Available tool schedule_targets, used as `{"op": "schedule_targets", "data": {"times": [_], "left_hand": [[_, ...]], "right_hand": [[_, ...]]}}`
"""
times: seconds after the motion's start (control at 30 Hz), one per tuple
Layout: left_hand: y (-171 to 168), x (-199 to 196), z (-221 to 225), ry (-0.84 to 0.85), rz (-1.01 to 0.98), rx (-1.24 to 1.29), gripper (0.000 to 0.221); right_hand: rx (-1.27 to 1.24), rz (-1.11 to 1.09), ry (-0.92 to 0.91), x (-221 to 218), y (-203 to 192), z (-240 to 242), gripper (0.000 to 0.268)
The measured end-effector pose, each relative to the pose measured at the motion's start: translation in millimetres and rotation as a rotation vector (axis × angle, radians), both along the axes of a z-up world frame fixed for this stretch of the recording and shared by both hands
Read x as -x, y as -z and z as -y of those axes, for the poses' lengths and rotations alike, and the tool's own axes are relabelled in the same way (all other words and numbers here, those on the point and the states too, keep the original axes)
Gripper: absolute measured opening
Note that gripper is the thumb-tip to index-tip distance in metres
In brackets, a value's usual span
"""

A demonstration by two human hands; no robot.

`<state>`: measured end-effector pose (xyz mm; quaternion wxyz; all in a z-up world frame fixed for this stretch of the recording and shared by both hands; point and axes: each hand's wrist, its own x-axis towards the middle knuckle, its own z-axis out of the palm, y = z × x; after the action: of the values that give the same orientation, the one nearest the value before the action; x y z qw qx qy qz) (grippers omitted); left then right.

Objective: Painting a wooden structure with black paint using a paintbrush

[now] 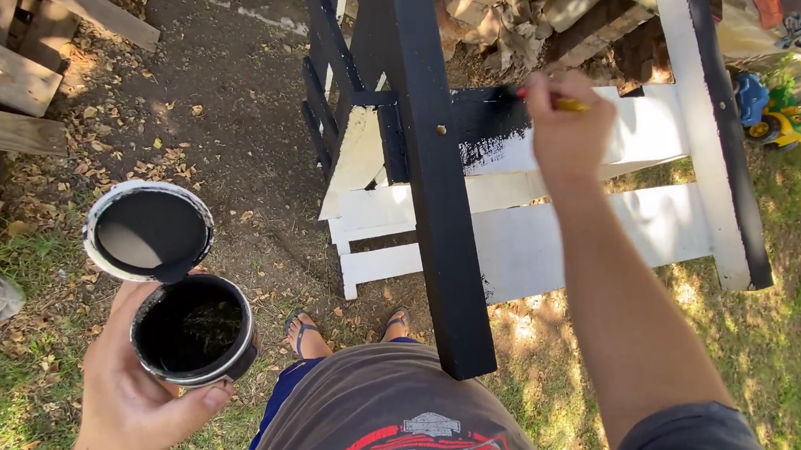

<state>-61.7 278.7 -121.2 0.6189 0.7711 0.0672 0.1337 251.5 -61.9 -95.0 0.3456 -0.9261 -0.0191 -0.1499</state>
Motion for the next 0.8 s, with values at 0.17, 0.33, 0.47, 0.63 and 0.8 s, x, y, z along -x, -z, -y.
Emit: {"op": "schedule_targets", "data": {"times": [0.17, 0.33, 0.47, 0.63, 0.8], "left_hand": [[2, -4, -1, 0.010, 0.022, 0.048, 0.078], [6, -6, -5, 0.029, 0.023, 0.015, 0.069], [3, -9, -5, 0.038, 0.035, 0.009, 0.068], [1, -6, -7, 0.030, 0.018, 0.031, 0.069], [0, -6, -9, 0.018, -0.022, 0.043, 0.075]], "right_hand": [[-0.155, -0.102, -0.048, 16, -10, -20, 0.040], [-0.075, 0.111, 0.071, -1, -10, 18, 0.039], [-0.057, -0.114, -0.020, 3, -25, -2, 0.034], [-0.300, -0.146, 0.178, -18, -52, 5, 0.025], [-0.056, -0.272, 0.142, -15, -36, 25, 0.020]]}}
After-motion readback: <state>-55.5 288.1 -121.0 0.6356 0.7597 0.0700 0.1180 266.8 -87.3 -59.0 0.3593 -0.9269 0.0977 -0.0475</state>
